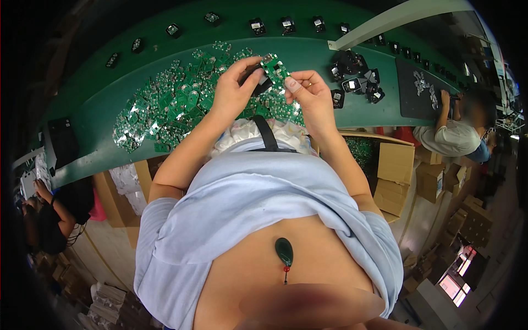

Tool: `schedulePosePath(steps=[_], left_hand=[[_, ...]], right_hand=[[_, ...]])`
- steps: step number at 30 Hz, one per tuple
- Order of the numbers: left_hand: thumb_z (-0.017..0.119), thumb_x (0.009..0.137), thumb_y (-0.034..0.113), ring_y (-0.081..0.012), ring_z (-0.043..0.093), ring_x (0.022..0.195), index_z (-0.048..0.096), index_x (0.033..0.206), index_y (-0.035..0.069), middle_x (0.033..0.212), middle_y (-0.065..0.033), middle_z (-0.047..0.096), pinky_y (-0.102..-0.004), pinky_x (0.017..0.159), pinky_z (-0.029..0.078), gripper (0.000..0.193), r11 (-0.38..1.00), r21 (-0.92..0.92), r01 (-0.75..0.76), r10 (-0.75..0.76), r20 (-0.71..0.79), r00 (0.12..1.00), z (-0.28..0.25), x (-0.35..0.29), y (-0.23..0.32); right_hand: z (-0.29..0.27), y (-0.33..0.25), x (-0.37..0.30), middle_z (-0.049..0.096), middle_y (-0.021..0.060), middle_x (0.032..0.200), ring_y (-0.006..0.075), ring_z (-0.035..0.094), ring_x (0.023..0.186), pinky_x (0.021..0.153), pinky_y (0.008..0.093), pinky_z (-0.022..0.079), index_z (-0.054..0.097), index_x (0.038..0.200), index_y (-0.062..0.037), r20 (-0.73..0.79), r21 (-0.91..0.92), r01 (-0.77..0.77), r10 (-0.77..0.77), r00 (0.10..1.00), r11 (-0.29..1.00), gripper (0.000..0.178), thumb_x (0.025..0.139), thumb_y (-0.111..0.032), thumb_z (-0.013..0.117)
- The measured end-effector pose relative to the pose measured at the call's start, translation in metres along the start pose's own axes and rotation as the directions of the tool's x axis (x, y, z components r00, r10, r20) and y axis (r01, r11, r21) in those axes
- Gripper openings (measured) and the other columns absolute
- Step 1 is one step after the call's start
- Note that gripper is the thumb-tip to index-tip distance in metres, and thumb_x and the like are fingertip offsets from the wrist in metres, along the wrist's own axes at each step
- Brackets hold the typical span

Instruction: The person assembles electronic devices by hand, picking up a circuit board and a black plastic housing, fitting the board into the housing, and pressing them together. The person then places the assembled unit onto the green workbench and repeats the process with another circuit board and housing.

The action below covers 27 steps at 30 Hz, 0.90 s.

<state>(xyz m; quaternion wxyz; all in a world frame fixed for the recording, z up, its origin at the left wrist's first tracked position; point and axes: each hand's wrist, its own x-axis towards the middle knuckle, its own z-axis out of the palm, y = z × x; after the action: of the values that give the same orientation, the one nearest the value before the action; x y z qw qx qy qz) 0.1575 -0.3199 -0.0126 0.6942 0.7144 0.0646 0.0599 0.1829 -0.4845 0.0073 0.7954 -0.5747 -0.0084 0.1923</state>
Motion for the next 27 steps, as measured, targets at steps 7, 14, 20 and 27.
schedulePosePath(steps=[7, 14, 20, 27], left_hand=[[0.059, 0.086, 0.021, -0.0093, 0.056, 0.078, 0.054, 0.113, 0.000, 0.090, -0.0044, 0.060, -0.0231, 0.067, 0.047, 0.034, 0.960, -0.203, 0.194, -0.186, 0.060, 0.981, 0.006, -0.006, 0.004], [0.063, 0.082, 0.019, -0.0082, 0.055, 0.076, 0.058, 0.108, 0.003, 0.087, -0.0034, 0.060, -0.0216, 0.061, 0.045, 0.031, 0.957, -0.068, 0.281, -0.270, 0.131, 0.954, 0.005, -0.007, 0.011], [0.062, 0.081, 0.011, -0.0070, 0.052, 0.080, 0.057, 0.109, 0.007, 0.093, -0.0026, 0.056, -0.0190, 0.061, 0.043, 0.029, 0.998, 0.018, -0.057, 0.056, 0.039, 0.998, 0.007, -0.010, 0.008], [0.067, 0.072, 0.005, -0.0107, 0.050, 0.057, 0.067, 0.084, 0.012, 0.093, -0.0039, 0.055, -0.0229, 0.051, 0.042, 0.014, 0.794, 0.365, -0.486, 0.523, -0.001, 0.852, 0.003, -0.011, 0.028]], right_hand=[[-0.002, 0.010, -0.009, 0.056, 0.0035, 0.076, 0.0094, 0.054, 0.064, 0.058, 0.0207, 0.045, 0.052, 0.094, -0.0008, 0.001, -0.037, -0.024, 0.024, 1.000, 0.999, 0.017, 0.082, -0.008, 0.062], [0.009, -0.007, -0.012, 0.051, 0.0042, 0.086, 0.0082, 0.048, 0.062, 0.048, 0.0201, 0.038, 0.065, 0.096, -0.0070, 0.116, -0.634, 0.473, -0.529, 0.840, 0.611, 0.021, 0.075, -0.008, 0.068], [0.009, -0.005, -0.006, 0.055, 0.0045, 0.082, 0.0148, 0.054, 0.067, 0.051, 0.0250, 0.043, 0.063, 0.084, -0.0055, 0.173, -0.676, 0.533, -0.594, 0.786, 0.509, 0.010, 0.074, -0.007, 0.066], [0.011, -0.029, -0.003, 0.056, 0.0000, 0.075, 0.0191, 0.053, 0.067, 0.054, 0.0299, 0.043, 0.061, 0.075, -0.0103, 0.510, -0.777, 0.628, -0.623, 0.593, -0.039, 0.008, 0.069, -0.008, 0.066]])
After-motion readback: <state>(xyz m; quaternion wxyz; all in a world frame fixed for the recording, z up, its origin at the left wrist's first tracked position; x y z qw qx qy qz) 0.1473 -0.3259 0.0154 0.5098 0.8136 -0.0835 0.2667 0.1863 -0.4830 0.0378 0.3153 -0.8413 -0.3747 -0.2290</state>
